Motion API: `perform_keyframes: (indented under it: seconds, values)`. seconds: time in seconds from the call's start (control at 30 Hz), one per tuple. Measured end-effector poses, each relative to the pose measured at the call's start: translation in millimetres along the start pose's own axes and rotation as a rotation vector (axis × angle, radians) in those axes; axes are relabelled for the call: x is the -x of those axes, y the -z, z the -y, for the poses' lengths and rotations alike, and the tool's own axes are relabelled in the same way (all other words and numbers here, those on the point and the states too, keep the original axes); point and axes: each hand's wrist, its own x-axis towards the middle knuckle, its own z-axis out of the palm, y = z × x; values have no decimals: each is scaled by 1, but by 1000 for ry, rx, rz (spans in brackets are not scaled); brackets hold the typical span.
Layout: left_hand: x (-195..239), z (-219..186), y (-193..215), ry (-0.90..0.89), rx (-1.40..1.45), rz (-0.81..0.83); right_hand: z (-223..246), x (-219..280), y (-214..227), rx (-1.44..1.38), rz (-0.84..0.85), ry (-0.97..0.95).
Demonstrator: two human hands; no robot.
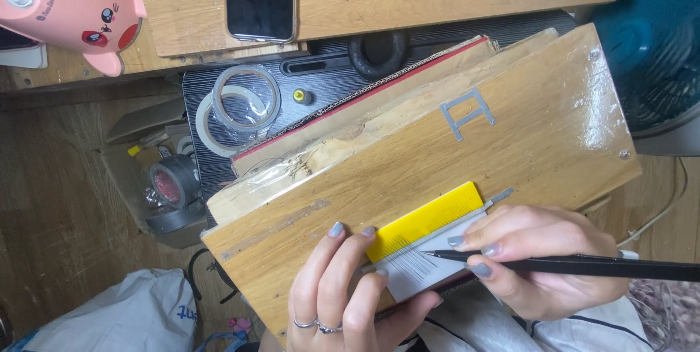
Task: The person uses tweezers to pick up individual eyelashes from a yellow and white tray and places them onto a wooden board. They repeatedly transfer lashes and arrange them in rows on the board's surface.
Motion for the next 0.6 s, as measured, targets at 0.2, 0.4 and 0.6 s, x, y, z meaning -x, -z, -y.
perform_keyframes:
  seconds: [0.2, 0.4, 0.6]
  values:
    - [0, 1, -2, -12, -23, -10, 2, -3, 0, 2, 28, -10]
    - [0, 0, -4, -7, -30, -27, 0, -2, -2, -7, 4, 4]
    - [1, 1, -3, -15, -30, -17, -1, -1, -2, 1, 3, -5]
